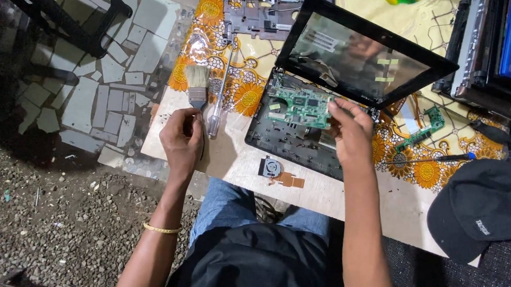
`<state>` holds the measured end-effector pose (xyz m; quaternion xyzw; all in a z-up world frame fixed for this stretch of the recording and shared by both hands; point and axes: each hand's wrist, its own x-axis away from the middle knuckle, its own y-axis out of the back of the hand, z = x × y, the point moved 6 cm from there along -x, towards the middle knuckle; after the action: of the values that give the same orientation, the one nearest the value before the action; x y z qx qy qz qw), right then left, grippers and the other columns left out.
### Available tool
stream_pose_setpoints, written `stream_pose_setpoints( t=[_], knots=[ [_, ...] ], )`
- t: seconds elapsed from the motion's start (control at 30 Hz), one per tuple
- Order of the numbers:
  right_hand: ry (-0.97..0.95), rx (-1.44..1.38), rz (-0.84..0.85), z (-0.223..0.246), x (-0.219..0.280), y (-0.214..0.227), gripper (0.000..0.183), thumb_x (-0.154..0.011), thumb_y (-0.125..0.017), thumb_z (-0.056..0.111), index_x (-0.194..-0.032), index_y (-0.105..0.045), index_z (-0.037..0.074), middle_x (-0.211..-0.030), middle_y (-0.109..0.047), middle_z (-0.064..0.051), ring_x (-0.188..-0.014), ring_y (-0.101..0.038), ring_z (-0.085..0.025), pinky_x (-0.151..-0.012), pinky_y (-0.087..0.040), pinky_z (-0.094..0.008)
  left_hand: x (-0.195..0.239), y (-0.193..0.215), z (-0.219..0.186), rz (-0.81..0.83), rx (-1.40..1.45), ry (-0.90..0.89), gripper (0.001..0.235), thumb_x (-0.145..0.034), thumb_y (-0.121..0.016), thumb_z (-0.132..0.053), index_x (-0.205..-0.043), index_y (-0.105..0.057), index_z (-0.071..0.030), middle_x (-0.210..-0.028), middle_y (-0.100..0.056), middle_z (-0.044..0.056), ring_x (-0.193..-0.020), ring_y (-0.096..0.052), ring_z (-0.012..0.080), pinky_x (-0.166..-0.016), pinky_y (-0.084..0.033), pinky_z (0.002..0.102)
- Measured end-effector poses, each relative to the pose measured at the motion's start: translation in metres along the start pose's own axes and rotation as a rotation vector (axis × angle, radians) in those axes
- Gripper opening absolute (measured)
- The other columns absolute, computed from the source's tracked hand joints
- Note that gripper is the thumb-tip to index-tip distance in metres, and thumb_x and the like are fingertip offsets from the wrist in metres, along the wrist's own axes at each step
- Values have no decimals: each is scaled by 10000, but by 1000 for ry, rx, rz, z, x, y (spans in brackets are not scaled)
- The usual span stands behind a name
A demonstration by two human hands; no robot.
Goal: The person handles a small circular component with an attached ribbon cable and places it onto the motherboard of an open laptop. They press and adjust the component to secure it in place.
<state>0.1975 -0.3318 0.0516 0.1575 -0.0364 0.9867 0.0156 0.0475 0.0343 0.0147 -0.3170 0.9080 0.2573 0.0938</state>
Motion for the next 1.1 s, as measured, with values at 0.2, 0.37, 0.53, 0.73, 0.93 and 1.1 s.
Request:
stream_pose_setpoints(
  t=[0.2, 0.37, 0.53, 0.73, 0.93, 1.1],
  knots=[
    [-74, -123, -44, -13, -28, 20, 341, -966, -896, 140, -1235, -751, -12, -934, -752, -52, -759, -774, -153, -593, -732, -281, 2, -1, 7, -3, 40, 8, 168, -1020, -721, -14, -1169, -788, -54, -979, -777, 200, -870, -757, 407, -775, -590, 471],
    [-60, -93, -58, -13, -18, 15, 365, -964, -897, 152, -1252, -746, -15, -922, -736, -40, -755, -772, -138, -585, -725, -259, 2, -2, 5, -3, 14, 2, 171, -1012, -726, -9, -1167, -784, -53, -990, -776, 207, -890, -758, 428, -789, -589, 495],
    [31, -11, -74, -20, -6, 6, 350, -996, -871, 125, -1303, -744, 14, -924, -691, -52, -781, -727, -150, -586, -677, -237, 3, -3, 8, 0, 10, 3, 168, -1018, -717, -15, -1165, -784, -59, -978, -770, 200, -883, -752, 420, -791, -587, 491],
    [181, 93, -85, -32, 4, 1, 346, -1026, -876, 145, -1319, -733, 30, -1056, -732, -106, -916, -687, -179, -698, -612, -259, 3, -2, 9, 1, 20, -5, 176, -1016, -717, -1, -1170, -785, -52, -1015, -783, 204, -907, -764, 425, -810, -593, 493],
    [133, 114, -125, -39, 15, -5, 368, -1011, -873, 161, -1297, -702, 4, -1040, -740, -91, -910, -685, -126, -732, -671, -258, 2, -3, 5, 11, -2, -31, 178, -1015, -721, 1, -1177, -773, -53, -967, -758, 192, -849, -737, 415, -769, -581, 489],
    [116, 175, -138, -60, 5, 5, 382, -956, -926, 113, -1266, -746, -20, -1040, -756, -202, -893, -756, -230, -725, -759, -426, 2, -6, 11, 18, 8, -60, 185, -993, -732, 22, -1163, -767, -42, -940, -740, 189, -808, -726, 392, -738, -579, 478]
  ],
)
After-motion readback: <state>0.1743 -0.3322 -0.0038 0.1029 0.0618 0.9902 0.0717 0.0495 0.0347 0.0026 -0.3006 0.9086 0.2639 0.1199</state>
